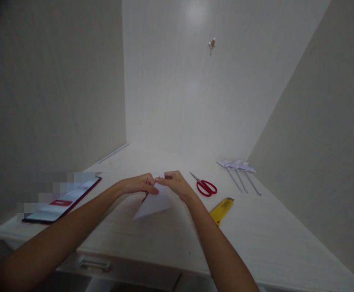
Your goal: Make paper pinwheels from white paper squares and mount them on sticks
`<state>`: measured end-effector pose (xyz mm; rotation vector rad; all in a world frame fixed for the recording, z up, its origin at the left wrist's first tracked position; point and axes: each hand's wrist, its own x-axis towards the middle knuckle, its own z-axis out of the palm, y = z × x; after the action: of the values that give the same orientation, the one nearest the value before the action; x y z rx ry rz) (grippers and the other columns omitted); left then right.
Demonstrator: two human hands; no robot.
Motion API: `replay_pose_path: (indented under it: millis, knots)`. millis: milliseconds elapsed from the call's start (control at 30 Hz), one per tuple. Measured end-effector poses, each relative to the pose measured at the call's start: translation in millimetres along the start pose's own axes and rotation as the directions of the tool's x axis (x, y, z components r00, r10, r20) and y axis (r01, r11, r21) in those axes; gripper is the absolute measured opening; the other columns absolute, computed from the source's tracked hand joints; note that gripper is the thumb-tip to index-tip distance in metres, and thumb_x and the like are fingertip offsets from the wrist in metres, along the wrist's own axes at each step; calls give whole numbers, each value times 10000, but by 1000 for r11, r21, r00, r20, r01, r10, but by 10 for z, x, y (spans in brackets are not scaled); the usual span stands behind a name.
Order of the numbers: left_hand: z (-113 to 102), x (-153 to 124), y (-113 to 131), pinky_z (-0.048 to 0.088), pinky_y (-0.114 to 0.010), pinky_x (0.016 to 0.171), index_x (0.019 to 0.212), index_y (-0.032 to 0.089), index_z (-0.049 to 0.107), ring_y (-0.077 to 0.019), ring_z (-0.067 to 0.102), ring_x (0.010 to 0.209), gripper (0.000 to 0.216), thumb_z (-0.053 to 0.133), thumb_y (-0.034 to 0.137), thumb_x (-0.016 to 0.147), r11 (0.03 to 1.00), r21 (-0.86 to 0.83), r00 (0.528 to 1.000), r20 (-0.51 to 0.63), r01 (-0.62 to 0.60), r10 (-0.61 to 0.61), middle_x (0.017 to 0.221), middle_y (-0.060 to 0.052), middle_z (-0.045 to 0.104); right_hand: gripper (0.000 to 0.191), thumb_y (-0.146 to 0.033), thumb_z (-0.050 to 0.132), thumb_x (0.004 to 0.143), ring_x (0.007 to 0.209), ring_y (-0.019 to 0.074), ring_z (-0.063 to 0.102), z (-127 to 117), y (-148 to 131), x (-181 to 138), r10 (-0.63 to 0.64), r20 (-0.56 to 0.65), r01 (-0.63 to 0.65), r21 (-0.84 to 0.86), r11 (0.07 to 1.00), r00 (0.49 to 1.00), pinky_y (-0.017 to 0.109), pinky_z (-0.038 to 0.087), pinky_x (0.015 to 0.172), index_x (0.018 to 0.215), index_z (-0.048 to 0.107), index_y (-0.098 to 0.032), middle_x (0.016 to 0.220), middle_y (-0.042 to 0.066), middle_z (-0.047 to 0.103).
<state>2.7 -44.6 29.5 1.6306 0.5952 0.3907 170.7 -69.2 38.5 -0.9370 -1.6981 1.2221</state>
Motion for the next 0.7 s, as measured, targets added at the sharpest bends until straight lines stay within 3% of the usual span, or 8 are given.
replay_pose_path:
  millis: [200,467,700]
  knots:
    - [17,29,-20,392,-194,412,522,140,627,-86,499,390,211,666,312,638,1000,-20,999,36,-4,5,473,15,566,216,-372,628,661,488,91,410,-17,46,31,50,-98,-45,59,997,994,247,288,516,586,682,-176,525,-10,577]
    - [-33,55,-75,325,-174,423,555,106,629,-58,463,407,218,688,306,619,998,-67,1000,-20,-3,1,492,13,564,292,-439,649,624,498,104,458,-18,205,99,126,-215,-74,238,969,968,253,319,515,660,688,-151,543,10,590]
    - [-87,70,-124,328,-187,422,579,84,637,-77,485,410,213,673,289,619,998,-59,1000,-12,-7,6,509,-13,584,454,-559,546,699,517,97,478,-42,158,116,139,-102,-114,215,970,985,253,324,547,720,681,-127,569,19,573]
